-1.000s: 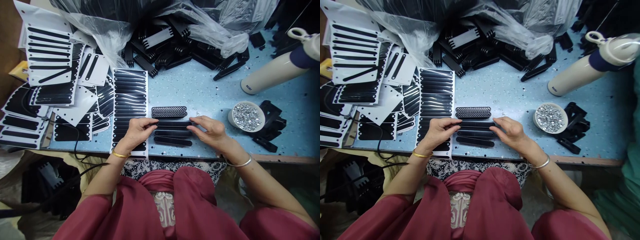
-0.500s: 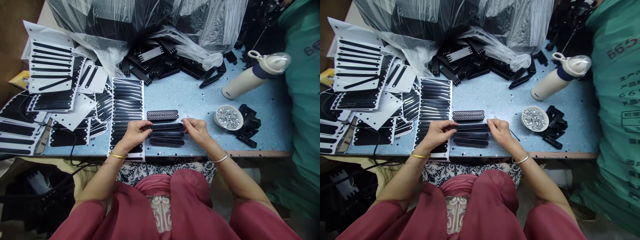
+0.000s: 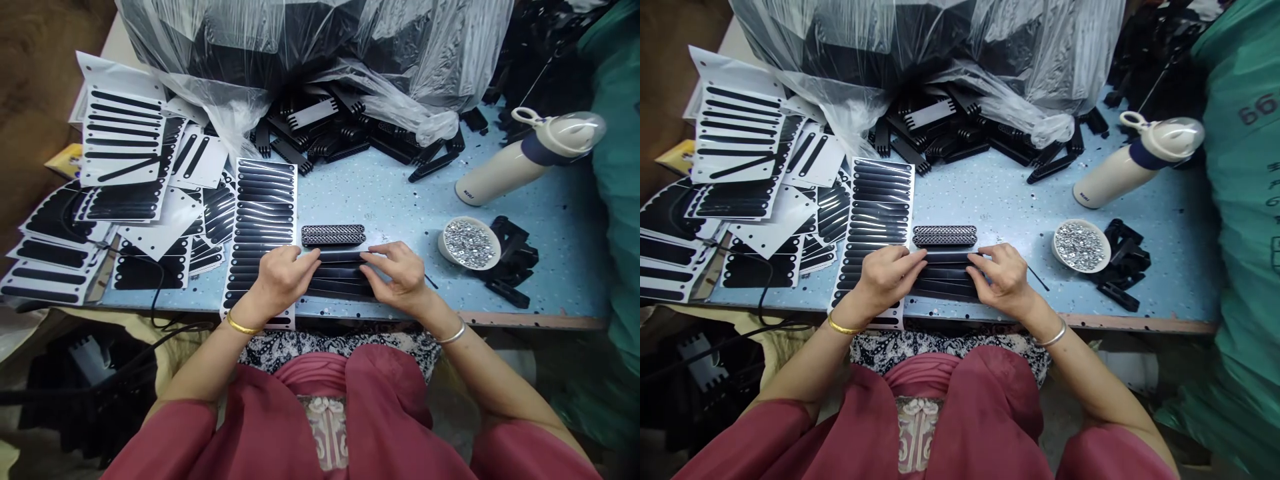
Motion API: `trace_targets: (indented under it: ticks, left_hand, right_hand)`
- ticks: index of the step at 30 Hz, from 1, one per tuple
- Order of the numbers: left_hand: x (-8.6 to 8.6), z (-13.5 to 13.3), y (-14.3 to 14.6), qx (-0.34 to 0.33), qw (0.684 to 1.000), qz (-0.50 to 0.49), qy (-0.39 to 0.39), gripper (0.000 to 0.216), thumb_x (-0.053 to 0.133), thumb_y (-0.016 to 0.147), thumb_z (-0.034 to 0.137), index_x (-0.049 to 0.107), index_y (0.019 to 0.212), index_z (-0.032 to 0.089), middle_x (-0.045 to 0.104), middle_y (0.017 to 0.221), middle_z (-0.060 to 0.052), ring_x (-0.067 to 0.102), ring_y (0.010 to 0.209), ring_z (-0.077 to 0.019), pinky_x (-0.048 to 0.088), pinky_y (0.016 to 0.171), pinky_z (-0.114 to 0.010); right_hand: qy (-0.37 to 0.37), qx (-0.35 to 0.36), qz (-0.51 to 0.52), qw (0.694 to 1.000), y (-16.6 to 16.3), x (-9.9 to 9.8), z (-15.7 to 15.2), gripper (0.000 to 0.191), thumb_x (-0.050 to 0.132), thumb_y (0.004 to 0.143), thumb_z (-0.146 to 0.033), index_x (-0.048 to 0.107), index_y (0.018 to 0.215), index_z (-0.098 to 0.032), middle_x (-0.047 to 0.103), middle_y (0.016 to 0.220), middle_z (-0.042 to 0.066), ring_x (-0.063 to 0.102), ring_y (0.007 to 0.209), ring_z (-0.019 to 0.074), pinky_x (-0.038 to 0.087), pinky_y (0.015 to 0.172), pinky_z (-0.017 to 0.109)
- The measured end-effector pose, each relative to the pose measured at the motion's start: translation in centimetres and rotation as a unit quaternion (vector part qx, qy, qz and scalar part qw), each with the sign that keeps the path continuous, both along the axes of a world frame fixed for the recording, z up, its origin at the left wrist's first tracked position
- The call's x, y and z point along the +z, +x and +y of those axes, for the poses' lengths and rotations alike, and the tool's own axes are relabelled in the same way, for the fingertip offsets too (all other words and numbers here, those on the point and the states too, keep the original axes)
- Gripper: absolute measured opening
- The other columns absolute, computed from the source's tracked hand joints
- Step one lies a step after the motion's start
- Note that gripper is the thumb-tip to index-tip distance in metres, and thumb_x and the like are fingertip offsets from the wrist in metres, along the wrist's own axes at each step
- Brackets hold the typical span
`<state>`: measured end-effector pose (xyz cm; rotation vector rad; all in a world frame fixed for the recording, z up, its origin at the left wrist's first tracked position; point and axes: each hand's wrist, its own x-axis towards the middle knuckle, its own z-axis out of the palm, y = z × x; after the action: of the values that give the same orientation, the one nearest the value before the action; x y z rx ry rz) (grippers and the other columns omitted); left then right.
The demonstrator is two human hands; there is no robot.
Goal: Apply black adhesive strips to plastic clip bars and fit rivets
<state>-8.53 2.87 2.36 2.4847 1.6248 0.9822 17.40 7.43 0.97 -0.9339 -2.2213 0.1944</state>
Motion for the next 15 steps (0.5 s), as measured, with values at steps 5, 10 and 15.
trace_targets:
  ticks: [5, 10, 15]
  left_hand:
    - [0.9, 0.0, -0.3, 0.003, 1.000, 0.003, -0.008, 0.015, 0.057, 0.089, 0.019, 0.072, 0.087, 0.017, 0.066, 0.070, -0.006, 0.060, 0.065, -0.0172, 0.047, 0.060, -0.030]
    - [0.8, 1.1, -1.3, -0.030, 0.982, -0.026, -0.186, 0.027, 0.059, 0.081, 0.019, 0.071, 0.105, 0.013, 0.069, 0.074, -0.006, 0.062, 0.063, -0.0182, 0.049, 0.060, -0.031]
    - [0.6, 2.4, -1.5, -0.064, 0.970, -0.023, -0.231, 0.025, 0.060, 0.081, 0.020, 0.072, 0.102, 0.016, 0.069, 0.073, -0.005, 0.063, 0.063, -0.0176, 0.049, 0.061, -0.030]
  right_hand:
    - [-0.001, -0.059, 0.033, 0.998, 0.6, 0.5, 0.6, 0.013, 0.066, 0.082, -0.019, 0.073, 0.091, -0.024, 0.070, 0.075, 0.006, 0.063, 0.069, 0.0212, 0.052, 0.065, 0.037]
    - [-0.079, -0.096, 0.098, 0.987, 1.6, 0.0, 0.3, 0.010, 0.062, 0.082, -0.018, 0.070, 0.088, -0.019, 0.066, 0.067, 0.002, 0.060, 0.053, 0.0146, 0.050, 0.050, 0.029]
    - [-0.087, -0.120, 0.110, 0.983, 1.2, -0.8, -0.8, 0.009, 0.062, 0.083, -0.020, 0.070, 0.087, -0.018, 0.066, 0.067, 0.003, 0.060, 0.052, 0.0137, 0.049, 0.049, 0.027]
